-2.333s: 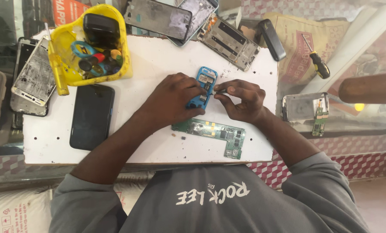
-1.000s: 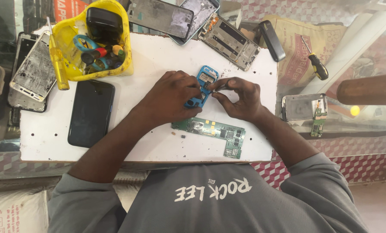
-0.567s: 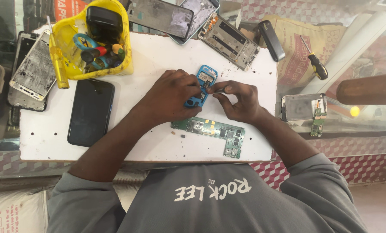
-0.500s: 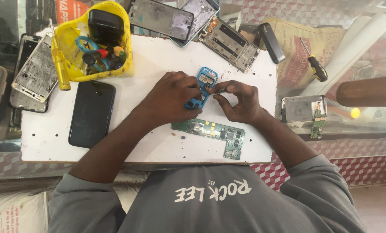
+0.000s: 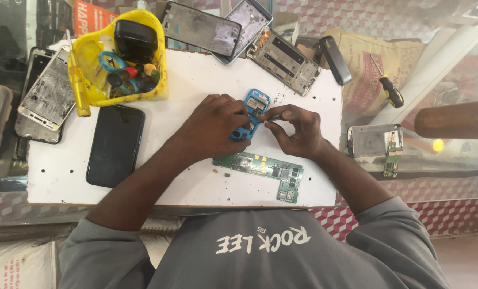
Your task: The person uses a screwdriver to remove screws from a blue mobile phone casing and then detaches the keypad assembly. The person continues to unscrew and separate internal components on a cluttered workbench.
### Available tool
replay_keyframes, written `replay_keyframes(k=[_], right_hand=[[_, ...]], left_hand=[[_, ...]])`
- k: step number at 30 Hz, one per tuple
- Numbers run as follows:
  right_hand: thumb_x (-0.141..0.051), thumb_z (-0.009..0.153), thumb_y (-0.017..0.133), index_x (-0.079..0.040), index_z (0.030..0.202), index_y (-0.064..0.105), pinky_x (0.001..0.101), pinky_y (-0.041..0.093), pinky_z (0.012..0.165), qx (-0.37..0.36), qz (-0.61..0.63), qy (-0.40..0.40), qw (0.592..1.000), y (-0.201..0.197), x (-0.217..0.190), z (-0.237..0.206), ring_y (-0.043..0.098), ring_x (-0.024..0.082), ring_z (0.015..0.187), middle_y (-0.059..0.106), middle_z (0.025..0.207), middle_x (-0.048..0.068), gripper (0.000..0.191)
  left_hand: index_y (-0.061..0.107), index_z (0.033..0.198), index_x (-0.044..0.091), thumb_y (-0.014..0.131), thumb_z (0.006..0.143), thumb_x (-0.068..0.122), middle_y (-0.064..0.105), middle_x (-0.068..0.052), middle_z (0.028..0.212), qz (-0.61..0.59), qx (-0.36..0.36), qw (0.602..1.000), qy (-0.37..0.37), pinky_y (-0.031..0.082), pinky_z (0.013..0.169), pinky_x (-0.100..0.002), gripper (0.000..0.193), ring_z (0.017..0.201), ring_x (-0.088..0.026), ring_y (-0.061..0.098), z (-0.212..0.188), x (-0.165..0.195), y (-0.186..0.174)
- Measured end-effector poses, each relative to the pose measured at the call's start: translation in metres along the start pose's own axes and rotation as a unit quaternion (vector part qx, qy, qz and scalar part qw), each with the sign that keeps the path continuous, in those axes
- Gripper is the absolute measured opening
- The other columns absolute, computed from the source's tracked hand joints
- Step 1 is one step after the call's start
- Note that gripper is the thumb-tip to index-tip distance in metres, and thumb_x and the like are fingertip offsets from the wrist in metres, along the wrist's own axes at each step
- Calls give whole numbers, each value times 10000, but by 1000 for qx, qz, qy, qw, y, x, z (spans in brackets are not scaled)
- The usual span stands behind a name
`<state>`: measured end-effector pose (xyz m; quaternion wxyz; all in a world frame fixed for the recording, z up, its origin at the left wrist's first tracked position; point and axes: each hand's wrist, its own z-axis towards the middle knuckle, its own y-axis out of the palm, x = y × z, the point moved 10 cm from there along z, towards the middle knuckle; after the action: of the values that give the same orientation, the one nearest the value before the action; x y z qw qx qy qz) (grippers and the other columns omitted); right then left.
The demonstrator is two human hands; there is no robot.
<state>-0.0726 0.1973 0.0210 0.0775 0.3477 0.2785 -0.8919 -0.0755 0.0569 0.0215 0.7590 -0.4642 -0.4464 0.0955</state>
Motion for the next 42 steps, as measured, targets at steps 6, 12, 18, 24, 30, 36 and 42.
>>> replay_keyframes(k=[6,12,18,24,30,36,42], right_hand=[[33,856,865,-126,1363,304,362,662,785,26,-62,-30,997,-4,-7,6,775,303,940,711,1036,213,773],[85,880,827,-141,1327,315,358,660,758,21,-63,-20,998,-3,-6,0,795,304,943,739,1011,192,716],[131,896,779,-156,1364,285,374,673,826,3,-40,-18,999,1,-7,-1,781,324,1006,721,1087,213,739],[109,864,838,-164,1400,292,362,683,799,38,-30,-26,998,-5,-5,4,758,295,997,661,1077,228,811],[179,890,759,-135,1371,305,379,676,810,17,-16,-2,1000,-2,-3,-4,774,321,1002,690,1074,206,732],[245,924,660,-140,1360,258,422,672,921,31,89,25,995,-1,10,-15,737,351,1103,630,1142,237,707],[255,929,623,-157,1347,255,439,661,960,55,132,38,989,-6,19,-17,719,340,1117,607,1153,249,692]], left_hand=[[762,954,104,828,738,331,673,-57,1103,2,4,1000,5,417,1033,-471,320,1128,-281,600,0,0,0],[756,955,85,823,755,333,672,-64,1109,3,1,1000,6,416,1033,-471,325,1124,-284,600,-1,1,1],[753,948,100,826,748,336,664,-71,1086,16,-16,1000,-6,441,1002,-461,318,1092,-284,606,0,2,5],[755,993,117,829,749,347,661,-59,1080,25,29,999,29,457,990,-458,344,1062,-275,609,-1,10,-2],[737,965,104,853,763,408,670,-53,1160,15,34,999,38,449,1009,-461,383,1111,-281,607,-2,8,1],[732,994,101,850,772,394,663,-56,1240,14,33,999,40,426,1035,-476,386,1162,-284,604,-4,8,4],[741,992,102,859,738,399,667,-42,1222,0,31,999,21,426,1014,-472,408,1114,-284,606,0,7,1]])
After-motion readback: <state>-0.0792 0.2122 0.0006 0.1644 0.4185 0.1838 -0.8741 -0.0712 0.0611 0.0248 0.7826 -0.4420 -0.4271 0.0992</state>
